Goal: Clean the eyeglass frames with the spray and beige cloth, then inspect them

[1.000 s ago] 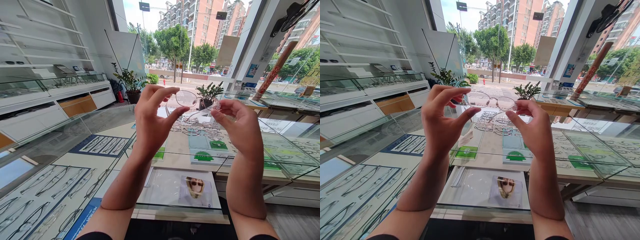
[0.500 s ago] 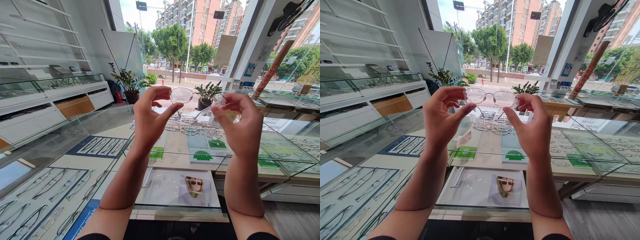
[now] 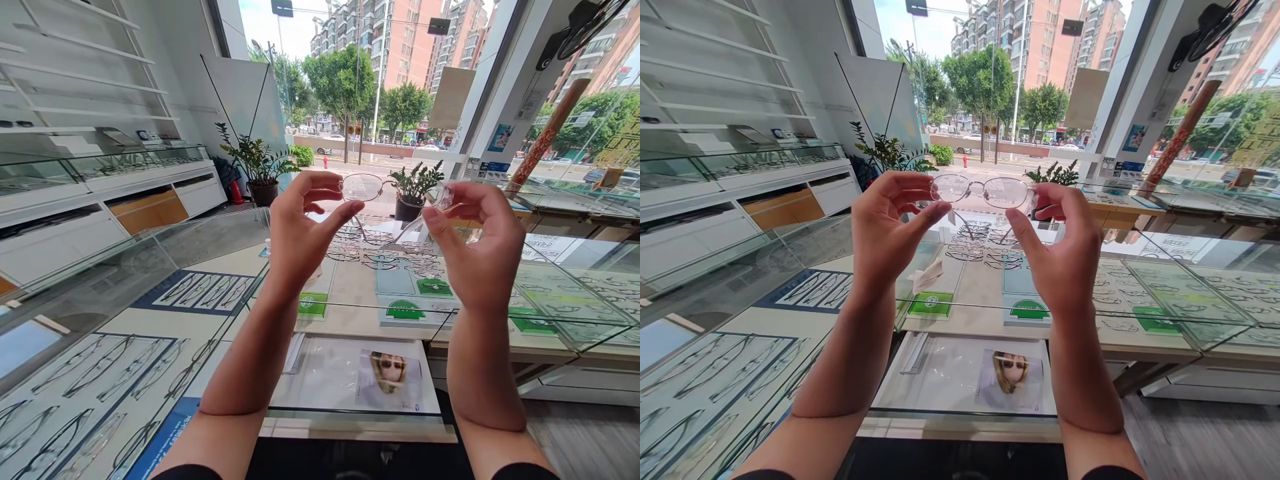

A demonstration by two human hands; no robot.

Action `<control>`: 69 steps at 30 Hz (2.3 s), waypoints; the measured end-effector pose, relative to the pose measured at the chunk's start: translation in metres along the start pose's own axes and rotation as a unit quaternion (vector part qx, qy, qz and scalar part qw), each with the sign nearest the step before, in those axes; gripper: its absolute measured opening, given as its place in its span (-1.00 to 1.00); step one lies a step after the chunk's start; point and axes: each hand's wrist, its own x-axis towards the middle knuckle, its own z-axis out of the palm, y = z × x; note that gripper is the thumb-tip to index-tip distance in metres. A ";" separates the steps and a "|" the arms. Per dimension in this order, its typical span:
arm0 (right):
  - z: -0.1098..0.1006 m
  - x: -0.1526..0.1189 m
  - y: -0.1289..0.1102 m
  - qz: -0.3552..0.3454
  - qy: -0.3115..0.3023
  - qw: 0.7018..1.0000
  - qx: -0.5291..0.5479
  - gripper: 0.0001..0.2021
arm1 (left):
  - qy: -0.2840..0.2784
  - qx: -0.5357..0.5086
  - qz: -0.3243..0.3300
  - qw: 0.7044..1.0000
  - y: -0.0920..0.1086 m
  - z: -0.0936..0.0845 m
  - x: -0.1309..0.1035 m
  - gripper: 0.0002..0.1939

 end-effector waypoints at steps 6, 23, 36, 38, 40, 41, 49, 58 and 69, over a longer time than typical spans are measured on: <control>-0.001 -0.001 0.001 0.007 -0.012 1.000 0.014 -0.69 | 0.005 -0.010 -0.008 1.000 0.002 0.001 0.000 -0.51; -0.004 0.003 0.013 0.039 -0.058 0.998 -0.001 -0.67 | 0.030 0.072 0.055 0.995 0.014 -0.004 -0.008 -0.55; -0.004 0.003 0.010 0.047 -0.055 0.997 0.025 -0.70 | 0.016 0.060 0.041 0.997 0.010 -0.006 -0.006 -0.56; -0.004 0.003 0.009 0.043 -0.052 0.997 0.027 -0.72 | 0.009 0.047 0.032 0.998 0.007 -0.006 -0.005 -0.56; -0.003 0.003 0.010 0.038 -0.049 0.998 0.027 -0.72 | 0.008 0.036 0.028 0.999 0.004 -0.005 -0.004 -0.55; -0.003 0.003 0.011 0.035 -0.046 0.998 0.028 -0.71 | 0.009 0.030 0.028 0.999 0.003 -0.004 -0.003 -0.54; 0.000 0.002 0.021 -0.024 -0.030 0.999 0.022 -0.66 | 0.010 -0.004 0.055 0.998 -0.009 0.000 0.002 -0.51; 0.000 0.003 0.027 -0.007 -0.047 0.999 0.011 -0.68 | 0.062 0.071 0.137 0.986 -0.009 0.002 -0.002 -0.51; 0.017 0.006 0.030 -0.115 0.024 0.993 -0.006 -0.67 | 0.093 0.031 0.190 0.977 -0.030 0.010 0.005 -0.51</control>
